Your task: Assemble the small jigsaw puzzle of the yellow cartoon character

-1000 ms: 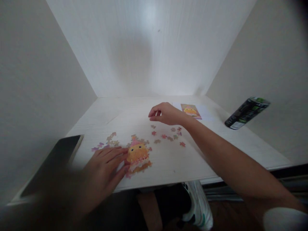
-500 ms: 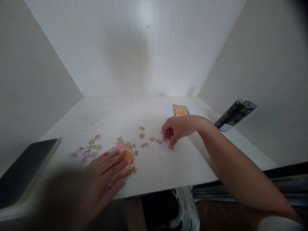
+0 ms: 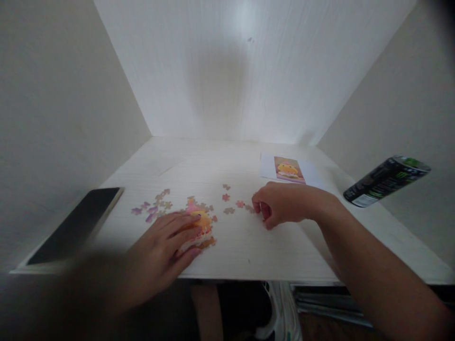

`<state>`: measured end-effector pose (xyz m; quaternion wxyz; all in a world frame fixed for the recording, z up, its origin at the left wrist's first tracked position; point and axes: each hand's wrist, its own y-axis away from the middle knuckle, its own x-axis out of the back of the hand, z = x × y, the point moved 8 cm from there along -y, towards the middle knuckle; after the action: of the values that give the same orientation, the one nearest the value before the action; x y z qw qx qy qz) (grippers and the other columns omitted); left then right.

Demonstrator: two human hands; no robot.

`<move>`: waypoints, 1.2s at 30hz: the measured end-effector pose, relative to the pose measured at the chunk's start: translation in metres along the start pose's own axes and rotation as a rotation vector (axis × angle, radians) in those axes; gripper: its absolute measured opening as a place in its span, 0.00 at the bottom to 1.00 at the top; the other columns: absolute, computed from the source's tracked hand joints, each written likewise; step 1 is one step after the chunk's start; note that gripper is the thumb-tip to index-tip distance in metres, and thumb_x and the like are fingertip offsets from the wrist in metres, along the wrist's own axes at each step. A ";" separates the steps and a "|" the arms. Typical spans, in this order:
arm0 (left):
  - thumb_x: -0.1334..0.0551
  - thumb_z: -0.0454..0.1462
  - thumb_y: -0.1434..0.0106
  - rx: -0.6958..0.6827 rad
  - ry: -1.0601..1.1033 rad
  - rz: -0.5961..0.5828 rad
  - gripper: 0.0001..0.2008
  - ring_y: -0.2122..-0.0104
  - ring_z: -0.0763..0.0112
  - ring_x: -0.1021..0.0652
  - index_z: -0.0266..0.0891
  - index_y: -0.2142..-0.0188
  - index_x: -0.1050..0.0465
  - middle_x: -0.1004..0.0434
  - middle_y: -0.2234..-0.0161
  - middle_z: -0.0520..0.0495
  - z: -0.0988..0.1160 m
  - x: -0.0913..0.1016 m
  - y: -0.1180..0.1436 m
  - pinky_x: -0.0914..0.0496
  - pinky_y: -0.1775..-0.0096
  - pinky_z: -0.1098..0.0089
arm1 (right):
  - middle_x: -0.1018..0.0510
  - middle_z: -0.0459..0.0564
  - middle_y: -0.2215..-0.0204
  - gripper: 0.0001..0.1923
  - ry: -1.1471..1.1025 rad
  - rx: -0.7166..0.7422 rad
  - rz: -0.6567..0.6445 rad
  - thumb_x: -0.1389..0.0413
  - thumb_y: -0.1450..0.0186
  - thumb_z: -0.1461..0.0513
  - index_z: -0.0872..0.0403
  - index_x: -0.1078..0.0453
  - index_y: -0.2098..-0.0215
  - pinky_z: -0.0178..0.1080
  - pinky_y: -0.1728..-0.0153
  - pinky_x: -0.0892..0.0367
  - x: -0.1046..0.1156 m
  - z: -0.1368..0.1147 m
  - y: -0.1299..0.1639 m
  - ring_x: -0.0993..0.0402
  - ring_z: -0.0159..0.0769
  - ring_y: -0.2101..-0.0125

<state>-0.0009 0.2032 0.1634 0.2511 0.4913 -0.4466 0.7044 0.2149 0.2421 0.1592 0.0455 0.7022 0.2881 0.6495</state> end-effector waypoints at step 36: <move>0.43 0.40 0.32 -0.040 0.066 0.018 0.13 0.48 0.58 0.26 0.46 0.51 0.24 0.24 0.49 0.44 0.011 -0.006 0.001 0.29 0.48 0.56 | 0.17 0.48 0.69 0.13 -0.527 0.223 0.440 0.44 0.39 0.67 0.53 0.20 0.59 0.34 0.64 0.34 -0.003 -0.046 -0.047 0.24 0.32 0.68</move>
<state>0.0058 0.1941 0.1590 0.2688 0.4587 -0.4564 0.7134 0.1550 0.2657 0.1432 -0.0997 0.8913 0.1776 0.4051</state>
